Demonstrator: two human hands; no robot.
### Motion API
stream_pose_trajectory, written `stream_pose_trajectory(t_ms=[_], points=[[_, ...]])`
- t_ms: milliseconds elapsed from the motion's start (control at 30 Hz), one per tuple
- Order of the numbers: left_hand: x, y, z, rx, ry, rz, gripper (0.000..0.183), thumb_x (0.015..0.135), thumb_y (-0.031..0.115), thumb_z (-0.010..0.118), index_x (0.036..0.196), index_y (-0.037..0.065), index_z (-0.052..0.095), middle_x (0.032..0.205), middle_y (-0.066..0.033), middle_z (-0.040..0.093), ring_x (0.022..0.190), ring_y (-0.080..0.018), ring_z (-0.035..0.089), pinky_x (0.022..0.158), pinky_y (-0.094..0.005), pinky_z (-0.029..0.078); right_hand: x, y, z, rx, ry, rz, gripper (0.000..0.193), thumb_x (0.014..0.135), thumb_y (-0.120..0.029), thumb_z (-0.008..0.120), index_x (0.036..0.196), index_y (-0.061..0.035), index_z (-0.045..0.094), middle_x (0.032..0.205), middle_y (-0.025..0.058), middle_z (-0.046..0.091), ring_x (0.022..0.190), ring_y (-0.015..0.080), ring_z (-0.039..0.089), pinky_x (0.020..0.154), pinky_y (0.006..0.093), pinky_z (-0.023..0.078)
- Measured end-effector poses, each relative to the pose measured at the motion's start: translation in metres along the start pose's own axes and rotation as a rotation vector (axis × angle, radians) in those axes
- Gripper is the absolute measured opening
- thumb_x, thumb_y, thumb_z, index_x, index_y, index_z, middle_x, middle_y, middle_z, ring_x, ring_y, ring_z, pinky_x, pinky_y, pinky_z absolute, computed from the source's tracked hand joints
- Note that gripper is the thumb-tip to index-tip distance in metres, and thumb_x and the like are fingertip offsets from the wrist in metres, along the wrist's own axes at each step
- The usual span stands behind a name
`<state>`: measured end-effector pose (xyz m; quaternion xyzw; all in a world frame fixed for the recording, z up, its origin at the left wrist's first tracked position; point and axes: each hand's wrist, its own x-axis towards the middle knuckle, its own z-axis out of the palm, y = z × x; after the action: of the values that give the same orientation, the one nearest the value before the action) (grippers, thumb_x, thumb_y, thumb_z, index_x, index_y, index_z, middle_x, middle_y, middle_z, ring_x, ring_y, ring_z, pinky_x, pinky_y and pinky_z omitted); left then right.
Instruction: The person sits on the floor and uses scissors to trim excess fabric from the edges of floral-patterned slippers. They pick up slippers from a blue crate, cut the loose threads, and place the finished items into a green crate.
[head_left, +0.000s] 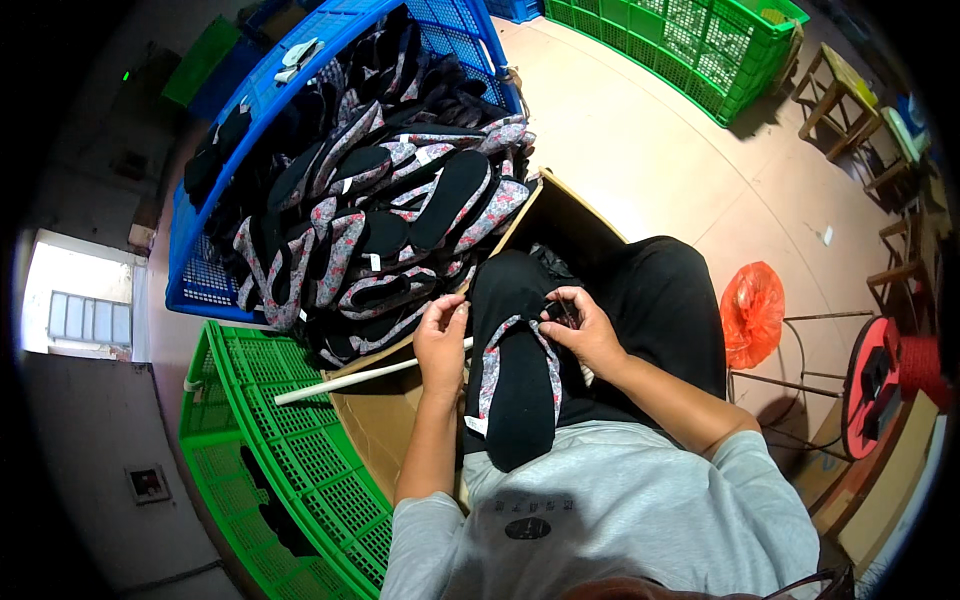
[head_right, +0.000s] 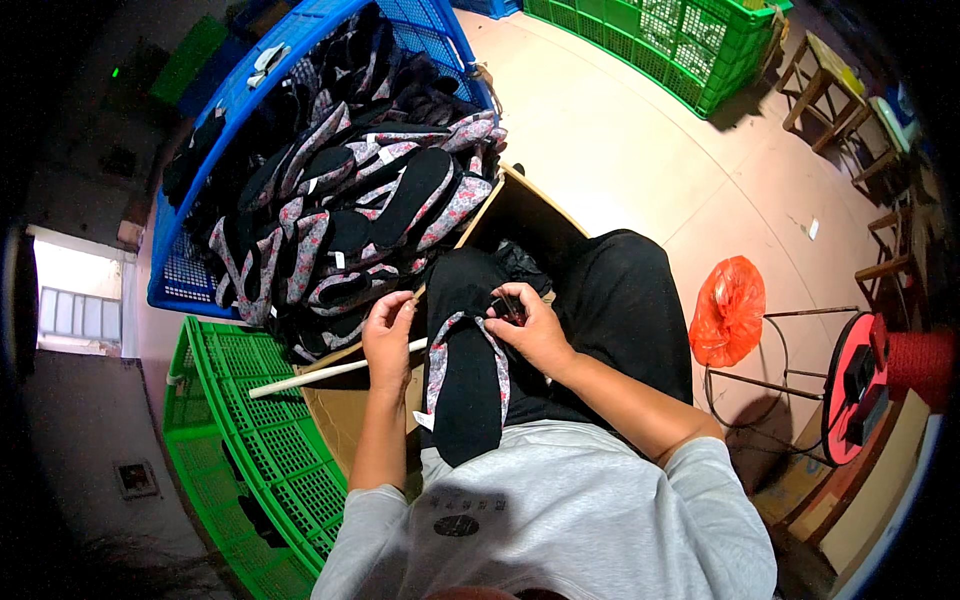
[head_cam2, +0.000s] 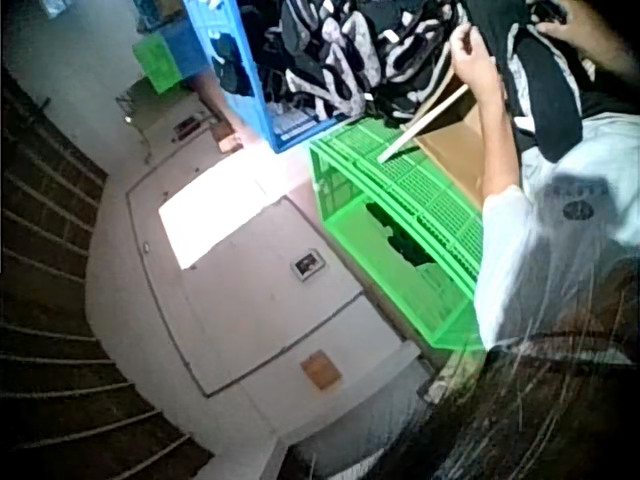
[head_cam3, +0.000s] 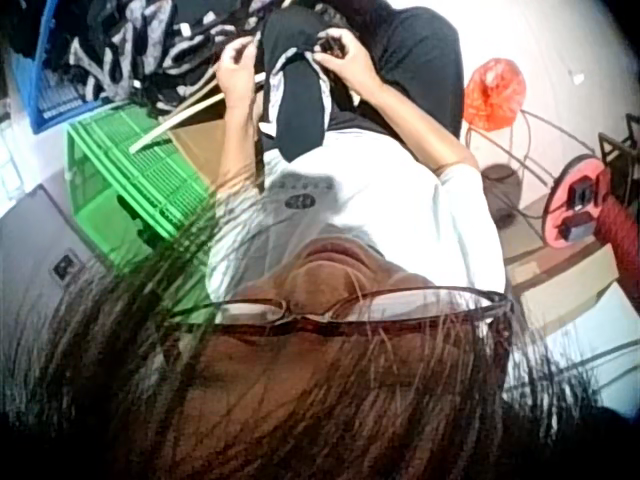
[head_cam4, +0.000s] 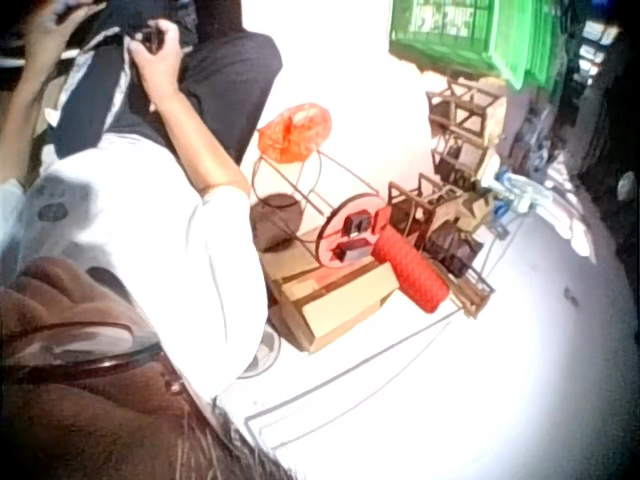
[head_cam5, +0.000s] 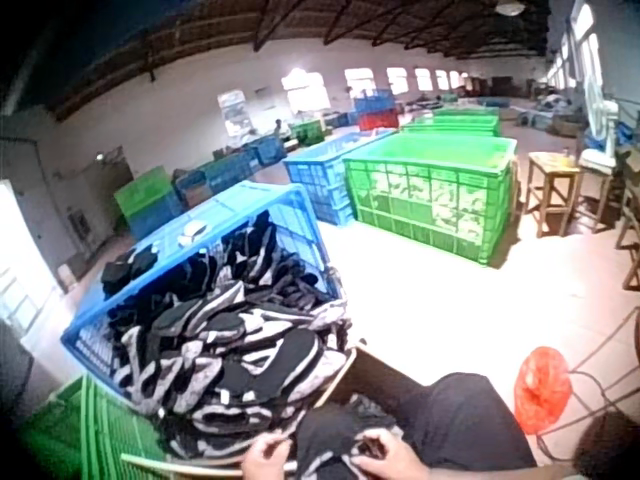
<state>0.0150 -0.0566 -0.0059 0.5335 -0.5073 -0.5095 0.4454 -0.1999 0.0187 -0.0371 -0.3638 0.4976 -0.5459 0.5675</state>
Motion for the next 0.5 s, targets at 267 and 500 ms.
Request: stream_pose_trajectory(t_ms=[267, 500], points=[[-0.010, 0.018, 0.013, 0.129, -0.150, 0.046, 0.011, 0.089, 0.004, 0.067, 0.099, 0.000, 0.069, 0.093, -0.0017, 0.065, 0.086, -0.0084, 0.060, 0.079, -0.0230, 0.048, 0.000, -0.006, 0.000, -0.032, -0.006, 0.049, 0.045, 0.084, -0.003, 0.074, 0.122, -0.0040, 0.051, 0.105, 0.0049, 0.063, 0.092, 0.0073, 0.059, 0.085, 0.0224, 0.049], [-0.016, 0.039, 0.024, 0.534, -0.263, 0.397, 0.018, 0.080, 0.006, 0.074, 0.096, 0.000, 0.068, 0.094, -0.0083, 0.065, 0.088, -0.0197, 0.063, 0.082, -0.0287, 0.048, -0.001, -0.005, 0.002, -0.066, -0.020, -0.020, 0.045, 0.084, -0.005, 0.075, 0.122, -0.0046, 0.052, 0.109, 0.0044, 0.062, 0.094, 0.0086, 0.059, 0.085, 0.0232, 0.049]])
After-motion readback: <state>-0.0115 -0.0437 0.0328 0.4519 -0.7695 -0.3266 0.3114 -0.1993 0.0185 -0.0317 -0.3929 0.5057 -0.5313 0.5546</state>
